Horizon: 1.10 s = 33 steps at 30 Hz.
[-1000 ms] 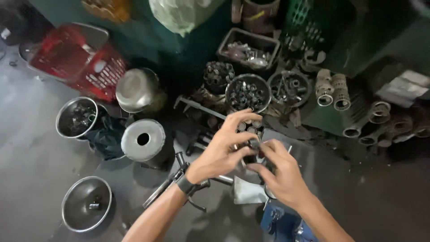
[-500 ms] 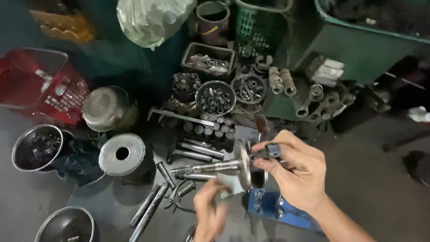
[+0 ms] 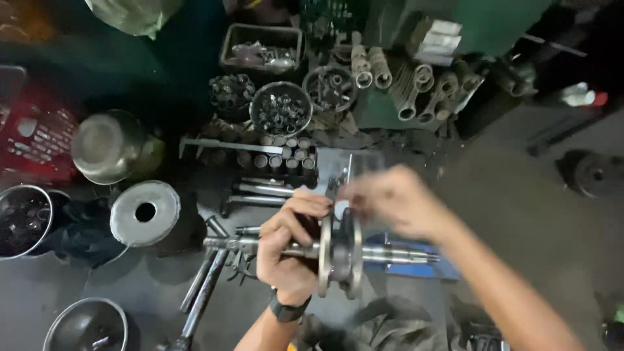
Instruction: The person assembles a mechanical shaft by sliding a bearing and a washer onto it. They then place the shaft into a blue vise and use a dial indicator to measure the part while rotating it. The person repeatedly removes the shaft from the vise to adjust the components and reinserts it for further measurement.
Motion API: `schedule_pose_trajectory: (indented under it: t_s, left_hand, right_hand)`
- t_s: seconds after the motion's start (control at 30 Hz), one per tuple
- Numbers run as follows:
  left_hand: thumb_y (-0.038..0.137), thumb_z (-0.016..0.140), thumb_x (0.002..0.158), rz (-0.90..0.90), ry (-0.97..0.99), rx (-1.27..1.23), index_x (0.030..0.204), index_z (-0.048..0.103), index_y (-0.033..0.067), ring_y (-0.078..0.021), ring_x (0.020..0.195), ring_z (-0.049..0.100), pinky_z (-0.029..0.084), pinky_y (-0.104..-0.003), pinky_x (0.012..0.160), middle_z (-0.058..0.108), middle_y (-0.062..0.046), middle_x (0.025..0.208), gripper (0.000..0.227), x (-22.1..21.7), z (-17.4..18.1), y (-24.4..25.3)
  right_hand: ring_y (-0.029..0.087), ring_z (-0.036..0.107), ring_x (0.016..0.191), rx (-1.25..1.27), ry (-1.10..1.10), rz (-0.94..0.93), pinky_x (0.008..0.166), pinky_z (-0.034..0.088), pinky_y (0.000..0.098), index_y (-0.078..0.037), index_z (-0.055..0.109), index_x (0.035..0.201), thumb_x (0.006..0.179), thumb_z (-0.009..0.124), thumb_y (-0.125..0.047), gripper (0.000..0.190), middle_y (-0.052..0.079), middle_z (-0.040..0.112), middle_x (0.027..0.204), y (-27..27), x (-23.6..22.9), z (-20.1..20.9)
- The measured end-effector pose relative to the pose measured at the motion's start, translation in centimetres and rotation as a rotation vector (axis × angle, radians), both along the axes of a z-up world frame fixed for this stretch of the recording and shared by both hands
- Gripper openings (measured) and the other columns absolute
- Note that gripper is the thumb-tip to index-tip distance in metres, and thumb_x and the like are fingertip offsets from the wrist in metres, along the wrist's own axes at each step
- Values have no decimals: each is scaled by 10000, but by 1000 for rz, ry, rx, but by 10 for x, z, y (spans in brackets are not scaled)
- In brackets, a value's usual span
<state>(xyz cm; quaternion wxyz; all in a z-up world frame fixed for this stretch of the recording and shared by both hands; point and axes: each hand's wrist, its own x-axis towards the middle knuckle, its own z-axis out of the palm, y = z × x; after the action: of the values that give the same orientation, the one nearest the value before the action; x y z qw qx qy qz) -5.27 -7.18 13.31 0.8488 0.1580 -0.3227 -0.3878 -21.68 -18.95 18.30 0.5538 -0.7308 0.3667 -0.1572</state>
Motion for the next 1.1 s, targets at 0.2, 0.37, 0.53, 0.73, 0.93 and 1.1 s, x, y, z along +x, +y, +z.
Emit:
schedule_pose_trajectory:
  t_s: [0.2, 0.37, 0.53, 0.73, 0.93, 1.1]
  left_hand:
    - [260, 555, 887, 59, 2, 61, 644, 499, -35, -392, 1019, 562, 449, -535, 1052, 692, -315, 989, 386, 4, 0, -6]
    - [254, 561, 864, -12, 41, 26, 632, 481, -17, -407, 1028, 571, 450, -530, 1013, 691, -311, 964, 366, -8, 6, -10]
    - [266, 539, 837, 62, 8, 111, 607, 473, -12, -405, 1004, 572, 447, -529, 987, 701, -330, 952, 366, -2, -5, -21]
    - [274, 521, 844, 1, -21, 101, 609, 487, -15, -423, 1018, 598, 457, -545, 1013, 696, -307, 936, 374, -2, -4, -22]
    - [252, 545, 860, -26, 70, 117, 613, 479, 2, -416, 1003, 575, 447, -554, 1008, 695, -323, 948, 358, -2, -23, -18]
    - [264, 542, 837, -67, 47, 73, 609, 484, -13, -398, 1034, 571, 465, -548, 1015, 700, -307, 946, 364, 0, -10, -18]
  right_hand:
    - [129, 646, 674, -170, -206, 398, 628, 535, 329, -104, 694, 922, 903, 657, -93, 43, 45, 674, 768, 51, -42, 46]
    - [175, 514, 534, -209, -50, 306, 500, 450, 358, -65, 658, 929, 897, 682, -83, 44, 57, 569, 617, 14, -53, -39]
    - [190, 514, 503, -158, 34, 243, 469, 451, 341, 2, 662, 779, 833, 703, -109, 130, 75, 553, 583, -2, -52, -12]
    - [163, 613, 508, -153, 24, 108, 484, 515, 314, -7, 769, 884, 797, 691, -190, 217, 75, 669, 607, -2, -41, -51]
    - [119, 624, 525, -51, -24, 46, 489, 535, 315, -27, 807, 1026, 873, 673, -146, 235, -29, 790, 879, -8, -35, -60]
    - [99, 591, 454, -145, 5, -80, 444, 521, 310, -53, 813, 1121, 866, 639, -77, 310, -119, 796, 982, -3, -29, 3]
